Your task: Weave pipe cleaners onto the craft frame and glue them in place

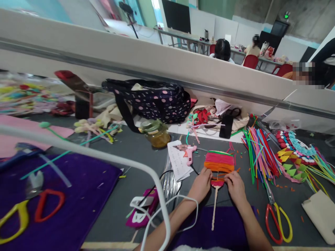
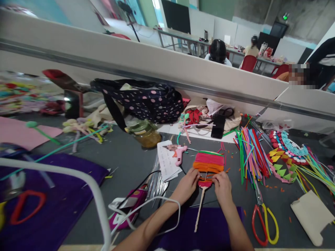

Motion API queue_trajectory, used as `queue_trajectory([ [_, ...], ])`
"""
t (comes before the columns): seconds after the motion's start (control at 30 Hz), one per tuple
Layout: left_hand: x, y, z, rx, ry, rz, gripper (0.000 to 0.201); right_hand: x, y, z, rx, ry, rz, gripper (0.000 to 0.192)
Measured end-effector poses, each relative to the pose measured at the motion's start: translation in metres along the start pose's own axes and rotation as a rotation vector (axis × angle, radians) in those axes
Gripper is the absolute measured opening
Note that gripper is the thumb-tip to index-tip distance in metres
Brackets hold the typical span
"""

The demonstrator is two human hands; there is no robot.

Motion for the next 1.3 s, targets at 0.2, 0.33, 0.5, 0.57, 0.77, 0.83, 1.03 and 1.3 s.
queue_trajectory([
  [0.2, 0.005, 0.0, -0.016, 0.003, -0.001, -0.059, 0.021, 0.004, -0.007, -0.01, 0.11, 0.045, -0.045, 0.022],
  [0.33, 0.014, -0.001, -0.025, -0.033, 0.039, -0.107, 0.023, 0.005, -0.006, -0.014, 0.144, 0.058, -0.067, 0.021],
  [0.5, 0.033, -0.011, -0.032, -0.066, 0.167, -0.261, 0.026, 0.004, -0.008, -0.014, 0.13, 0.045, -0.088, 0.02],
  [0.57, 0.043, -0.019, -0.035, -0.062, 0.245, -0.412, 0.025, 0.002, -0.011, -0.014, 0.125, 0.043, -0.084, 0.02],
  [0.77, 0.058, -0.036, -0.041, -0.062, 0.439, -0.891, 0.039, -0.002, -0.015, -0.016, 0.098, 0.015, -0.05, 0.02],
  [0.83, 0.059, -0.038, -0.043, -0.053, 0.497, -0.97, 0.041, -0.001, -0.015, -0.016, 0.099, 0.006, -0.03, 0.021],
  [1.03, 0.057, -0.034, -0.043, -0.013, 0.514, -1.015, 0.033, -0.002, -0.016, -0.016, 0.082, -0.024, 0.014, 0.023],
  [1.3, 0.06, -0.033, -0.043, -0.045, 0.54, -1.001, 0.034, -0.005, -0.016, -0.014, 0.057, -0.047, 0.016, 0.019],
])
Point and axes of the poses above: each hand's wrist, its own z-axis towards the middle knuckle, its own y-axis out of the back of the hand, x = y × z, the point moved 10 cm from there along z, towards the middle knuckle, and after that the axes turned 10 degrees about z, right-handed, at the moved point
